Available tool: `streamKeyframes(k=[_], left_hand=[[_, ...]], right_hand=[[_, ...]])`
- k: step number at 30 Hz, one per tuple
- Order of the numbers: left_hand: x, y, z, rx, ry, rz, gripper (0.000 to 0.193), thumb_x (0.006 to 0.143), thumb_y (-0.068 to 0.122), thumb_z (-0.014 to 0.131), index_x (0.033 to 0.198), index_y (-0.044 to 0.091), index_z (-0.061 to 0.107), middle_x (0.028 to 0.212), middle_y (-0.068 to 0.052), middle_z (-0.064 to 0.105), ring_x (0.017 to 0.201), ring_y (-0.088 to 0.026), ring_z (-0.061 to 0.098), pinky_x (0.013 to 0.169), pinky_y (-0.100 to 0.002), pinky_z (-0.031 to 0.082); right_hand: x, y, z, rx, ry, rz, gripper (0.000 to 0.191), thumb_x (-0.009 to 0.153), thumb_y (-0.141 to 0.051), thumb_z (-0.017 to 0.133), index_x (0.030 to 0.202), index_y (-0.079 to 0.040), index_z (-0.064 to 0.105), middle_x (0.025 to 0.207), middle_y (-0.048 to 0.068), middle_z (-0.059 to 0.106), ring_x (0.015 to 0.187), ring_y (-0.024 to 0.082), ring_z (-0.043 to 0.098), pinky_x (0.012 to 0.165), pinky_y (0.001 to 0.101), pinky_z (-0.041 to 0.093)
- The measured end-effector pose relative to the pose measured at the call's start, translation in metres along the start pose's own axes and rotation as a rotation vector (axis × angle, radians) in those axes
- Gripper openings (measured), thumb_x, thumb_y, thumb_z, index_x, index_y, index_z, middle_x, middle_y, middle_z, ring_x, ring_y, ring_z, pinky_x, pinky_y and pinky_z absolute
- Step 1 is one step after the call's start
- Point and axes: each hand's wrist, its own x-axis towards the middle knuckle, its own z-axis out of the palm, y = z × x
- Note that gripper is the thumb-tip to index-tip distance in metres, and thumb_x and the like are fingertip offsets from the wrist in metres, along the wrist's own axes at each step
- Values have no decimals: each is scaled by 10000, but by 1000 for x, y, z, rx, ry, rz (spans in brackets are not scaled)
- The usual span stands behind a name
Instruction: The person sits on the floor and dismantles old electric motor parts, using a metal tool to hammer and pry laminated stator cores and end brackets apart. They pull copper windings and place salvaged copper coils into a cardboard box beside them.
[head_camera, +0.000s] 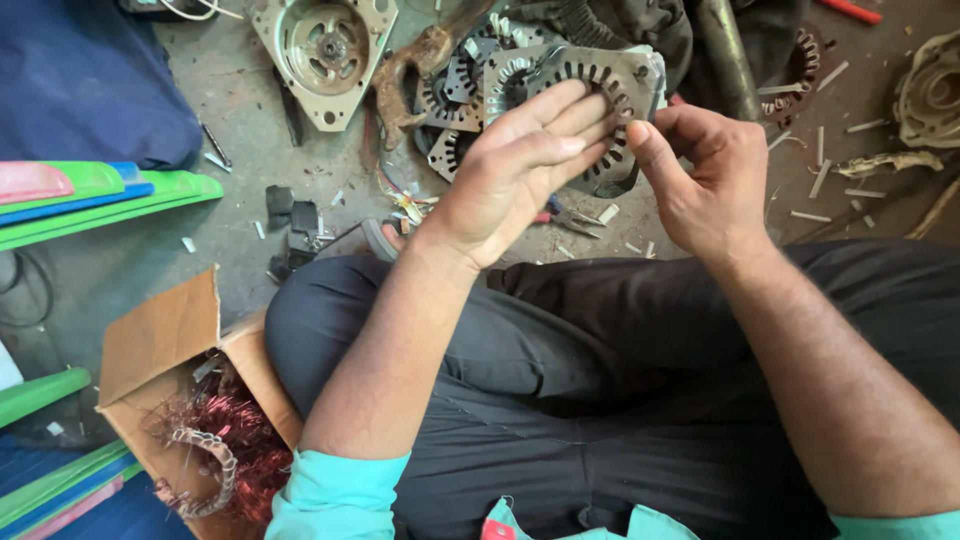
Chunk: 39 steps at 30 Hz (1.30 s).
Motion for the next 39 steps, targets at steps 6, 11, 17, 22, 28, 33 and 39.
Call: streamKeyframes(k=[6, 11, 17, 22, 28, 33, 39], left_hand=[[-6, -5, 6, 1177, 51, 173, 758, 906, 323, 785, 1480, -42, 452, 1534, -248, 498, 1489, -352, 393, 1225, -441, 311], [-11, -7, 15, 1834, 108, 283, 597, 752, 243, 832, 1292, 68, 648, 1192, -129, 711, 1259, -308, 579, 1102, -438, 421], [3, -5, -1, 1768, 259, 75, 319, 855, 274, 800, 1122, 118, 725, 947, -66, 730, 958, -217, 657, 958, -406, 429], [13, -4, -28, 1885, 404, 177, 334, 718, 234, 850, 1017, 109, 768, 918, -70, 769, 935, -239, 667, 893, -420, 439], [28, -22, -36, 1963, 464, 225, 236, 715, 132, 816, 945, 90, 791, 810, -119, 753, 935, -279, 685, 880, -428, 461], [34, -28, -38, 1943, 449, 96, 81, 856, 121, 725, 906, 86, 779, 737, -101, 741, 910, -278, 701, 900, -440, 479], [35, -26, -42, 1941, 381, 63, 311, 732, 277, 851, 873, 23, 741, 810, -160, 724, 931, -340, 681, 914, -474, 470]], right_hand=[[-1, 5, 3, -60, -12, -51, 274, 1114, -195, 702, 972, 39, 687, 709, -52, 584, 675, 1, 468, 716, 185, 438], [-1, 10, 10, 206, -63, 41, 215, 1135, -168, 683, 1056, 31, 709, 829, -36, 653, 724, 20, 553, 681, 197, 446], [4, 11, 7, 352, -112, -5, 214, 1128, -156, 605, 1216, 22, 684, 1008, 30, 727, 865, 71, 670, 774, 214, 547], [8, 9, -9, 402, -72, 33, 190, 1220, -122, 607, 1260, 50, 678, 1065, 115, 752, 918, 110, 710, 848, 217, 569], [7, 10, -12, 340, -140, 13, 208, 1188, -120, 605, 1309, 35, 670, 1054, 107, 753, 875, 86, 699, 846, 225, 549], [9, 11, -15, 326, -178, 47, 212, 1162, -144, 619, 1286, 19, 677, 1080, 79, 756, 924, 78, 679, 827, 217, 520], [9, 7, -15, 291, -240, 95, 233, 1129, -172, 625, 1276, 1, 676, 1061, 49, 750, 938, 54, 654, 843, 210, 520]])
